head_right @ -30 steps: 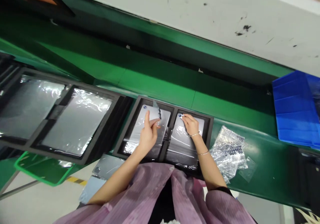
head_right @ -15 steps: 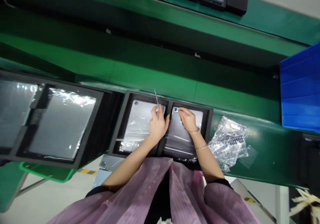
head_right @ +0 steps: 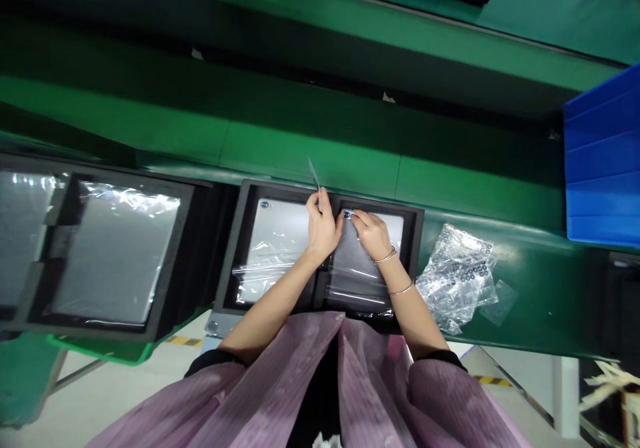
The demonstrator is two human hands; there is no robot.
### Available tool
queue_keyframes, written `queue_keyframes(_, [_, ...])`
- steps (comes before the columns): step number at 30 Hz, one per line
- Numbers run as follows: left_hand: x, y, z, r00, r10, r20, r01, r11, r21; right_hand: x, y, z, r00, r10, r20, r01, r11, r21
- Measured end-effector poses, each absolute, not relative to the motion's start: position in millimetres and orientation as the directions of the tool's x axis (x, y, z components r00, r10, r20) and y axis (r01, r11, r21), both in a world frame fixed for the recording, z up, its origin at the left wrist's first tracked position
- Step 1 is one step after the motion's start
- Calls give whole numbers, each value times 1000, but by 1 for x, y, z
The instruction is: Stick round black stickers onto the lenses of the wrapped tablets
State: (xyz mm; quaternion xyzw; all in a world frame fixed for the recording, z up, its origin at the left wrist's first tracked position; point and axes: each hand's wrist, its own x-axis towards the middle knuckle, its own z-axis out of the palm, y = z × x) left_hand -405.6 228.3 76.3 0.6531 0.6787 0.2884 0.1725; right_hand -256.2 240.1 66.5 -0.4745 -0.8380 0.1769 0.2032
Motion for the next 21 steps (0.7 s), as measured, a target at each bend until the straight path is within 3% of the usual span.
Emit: queue_keyframes(21, [-405,232,76,-36,995,91,798,-26,601,-254,237,72,-575,804,153,717,585,-378])
